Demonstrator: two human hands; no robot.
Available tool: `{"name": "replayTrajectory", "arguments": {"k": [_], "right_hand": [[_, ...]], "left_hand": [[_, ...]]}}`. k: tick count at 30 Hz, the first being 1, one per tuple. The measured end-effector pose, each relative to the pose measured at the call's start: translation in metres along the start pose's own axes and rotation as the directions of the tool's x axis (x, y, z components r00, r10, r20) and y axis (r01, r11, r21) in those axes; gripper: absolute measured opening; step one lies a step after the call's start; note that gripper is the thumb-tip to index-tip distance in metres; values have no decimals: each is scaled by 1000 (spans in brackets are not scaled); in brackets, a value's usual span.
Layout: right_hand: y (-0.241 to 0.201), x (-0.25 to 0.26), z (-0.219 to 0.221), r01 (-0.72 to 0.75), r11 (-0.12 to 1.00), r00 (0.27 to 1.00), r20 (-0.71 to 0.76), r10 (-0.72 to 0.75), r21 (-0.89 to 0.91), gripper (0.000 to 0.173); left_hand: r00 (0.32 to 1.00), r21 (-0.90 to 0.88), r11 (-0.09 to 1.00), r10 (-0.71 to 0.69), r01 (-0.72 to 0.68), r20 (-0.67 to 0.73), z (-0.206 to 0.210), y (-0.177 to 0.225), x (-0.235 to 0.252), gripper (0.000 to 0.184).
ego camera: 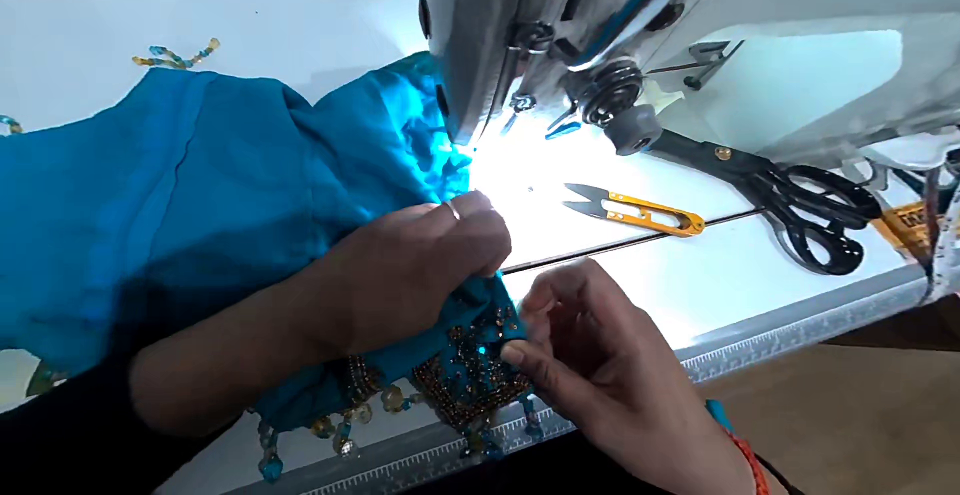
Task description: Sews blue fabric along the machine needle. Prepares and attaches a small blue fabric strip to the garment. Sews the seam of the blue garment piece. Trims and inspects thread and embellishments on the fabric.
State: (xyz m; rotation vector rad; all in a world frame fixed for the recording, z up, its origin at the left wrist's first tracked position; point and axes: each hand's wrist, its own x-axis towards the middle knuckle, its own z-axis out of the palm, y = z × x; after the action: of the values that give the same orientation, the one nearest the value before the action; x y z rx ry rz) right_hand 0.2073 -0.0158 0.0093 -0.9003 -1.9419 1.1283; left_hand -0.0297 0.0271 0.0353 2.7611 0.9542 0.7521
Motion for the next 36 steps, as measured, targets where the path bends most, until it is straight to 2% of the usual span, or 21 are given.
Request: {"name": "replayTrajectory", "arguments": {"k": [2, 4, 9, 11, 13, 17, 19, 22, 24, 26, 28, 30, 31, 33, 36], "right_hand": [[1, -3, 3, -24, 999, 999, -44, 22, -35, 19], [0, -3, 4, -57, 996, 997, -62, 53, -68, 18], [-3, 4, 6, 8, 974, 998, -65, -23, -227, 13], [-3, 6, 6, 54, 920, 992, -84, -94, -389, 15], [-2, 7, 4, 83, 827, 988, -65, -143, -557, 24], [1, 5, -3, 142, 690, 983, 17, -185, -710, 32], [1, 4, -7, 143, 677, 983, 25, -181, -722, 34], [3, 5, -15, 132, 709, 982, -8, -190, -692, 34], [7, 10, -19, 184, 727, 970, 4, -242, -661, 34], [10, 17, -22, 286, 731, 953, 105, -284, -619, 36], [14, 23, -19, 360, 728, 933, 225, -281, -583, 42], [17, 26, -16, 351, 685, 936, 249, -247, -639, 46], [16, 26, -16, 326, 656, 945, 221, -240, -681, 45], [11, 25, -17, 237, 589, 954, 70, -292, -773, 35], [5, 22, -25, 85, 514, 920, -132, -370, -853, 27]], "left_hand": [[998, 110, 992, 56, -58, 25, -4, -2, 1, 15], [998, 179, 982, 43, -52, 55, -5, -3, 0, 15], [999, 181, 983, -10, 3, 40, -2, -4, 1, 19], [1000, 176, 984, -20, 18, 9, 1, -7, 2, 20], [1000, 197, 980, 4, 2, -29, 1, -8, 2, 19], [995, 240, 966, 95, -96, 14, -5, -6, -3, 23], [990, 257, 958, 111, -130, 85, -9, -1, -4, 26], [985, 250, 962, 71, -109, 155, -9, 6, -8, 36], [989, 235, 968, 52, -84, 142, -7, 9, -9, 39], [992, 220, 973, 38, -65, 123, -5, 8, -12, 36], [997, 213, 976, 26, -40, 70, -2, 6, -14, 32], [1000, 187, 982, -4, -2, 30, -1, 5, -15, 32], [1000, 175, 985, -13, 9, 22, -1, 4, -15, 32], [999, 165, 986, -30, 27, 16, 0, 4, -15, 33], [998, 163, 985, -55, 51, 15, 1, 3, -15, 33]]}}
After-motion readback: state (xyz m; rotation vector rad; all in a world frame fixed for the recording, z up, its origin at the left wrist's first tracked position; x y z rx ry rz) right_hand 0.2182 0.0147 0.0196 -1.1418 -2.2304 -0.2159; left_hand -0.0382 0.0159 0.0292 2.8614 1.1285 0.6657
